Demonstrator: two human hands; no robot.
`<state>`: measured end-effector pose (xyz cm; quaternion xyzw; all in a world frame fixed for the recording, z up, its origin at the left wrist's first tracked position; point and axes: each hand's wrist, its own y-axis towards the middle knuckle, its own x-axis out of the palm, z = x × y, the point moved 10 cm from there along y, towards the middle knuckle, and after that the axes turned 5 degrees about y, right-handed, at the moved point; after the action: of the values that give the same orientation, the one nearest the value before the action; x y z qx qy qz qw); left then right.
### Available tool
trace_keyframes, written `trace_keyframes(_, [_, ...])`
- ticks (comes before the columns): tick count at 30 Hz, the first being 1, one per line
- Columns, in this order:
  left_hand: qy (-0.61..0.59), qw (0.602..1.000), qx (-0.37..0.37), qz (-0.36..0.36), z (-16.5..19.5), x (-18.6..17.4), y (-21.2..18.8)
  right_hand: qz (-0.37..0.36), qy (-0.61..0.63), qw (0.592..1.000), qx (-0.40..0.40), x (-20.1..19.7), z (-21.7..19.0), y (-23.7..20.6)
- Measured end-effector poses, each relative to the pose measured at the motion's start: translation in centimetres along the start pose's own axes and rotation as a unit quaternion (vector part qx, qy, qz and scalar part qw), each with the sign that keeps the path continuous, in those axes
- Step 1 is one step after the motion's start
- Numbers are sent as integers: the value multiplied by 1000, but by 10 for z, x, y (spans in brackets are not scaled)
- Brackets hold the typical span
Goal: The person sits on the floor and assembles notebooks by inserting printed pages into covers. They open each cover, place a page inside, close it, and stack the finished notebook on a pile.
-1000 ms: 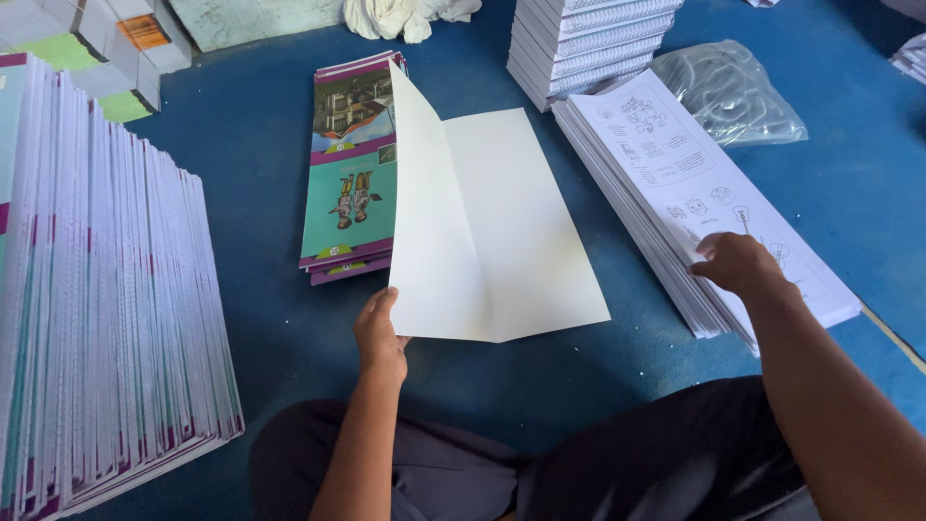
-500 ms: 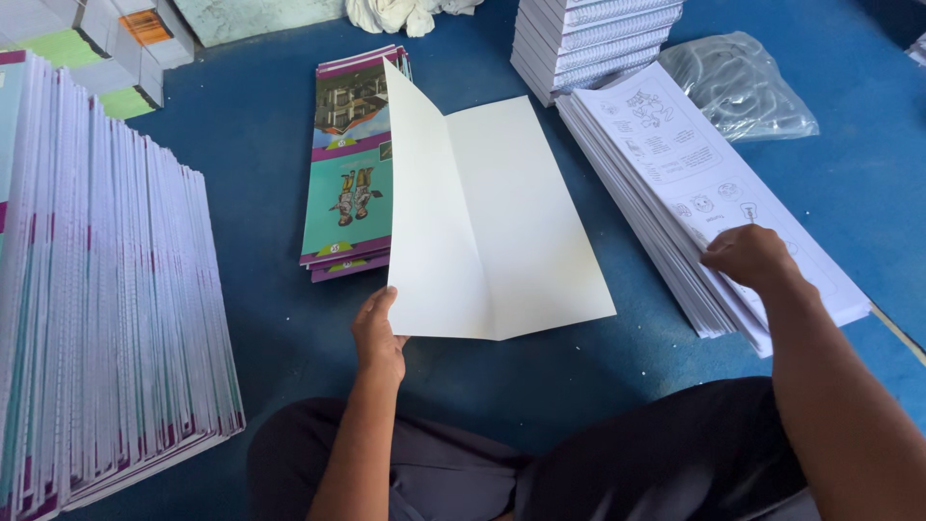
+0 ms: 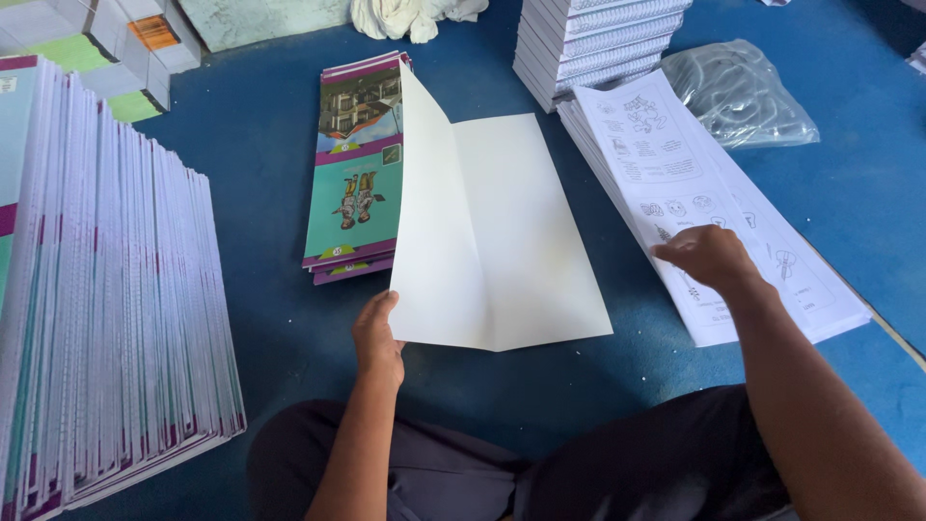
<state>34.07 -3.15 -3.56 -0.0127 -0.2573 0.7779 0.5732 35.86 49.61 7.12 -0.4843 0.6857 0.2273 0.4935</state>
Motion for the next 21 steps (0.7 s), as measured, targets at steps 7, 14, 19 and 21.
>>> trace_keyframes(7, [11,1000,-13,7,3,-1,-7,-12,-58,997,58,-4,45,12])
trace_keyframes(14, [-15,1000,3,-19,5,8,6,32,-49,979,193,-20,98,10])
trace_keyframes(19, [-10,1000,-6,-15,0,3,10,10,-49,978,202,-8,107,19])
trace_keyframes(21, [-10,1000,-7,-10,-1,4,13,-4,-70,975,210,-7,110,22])
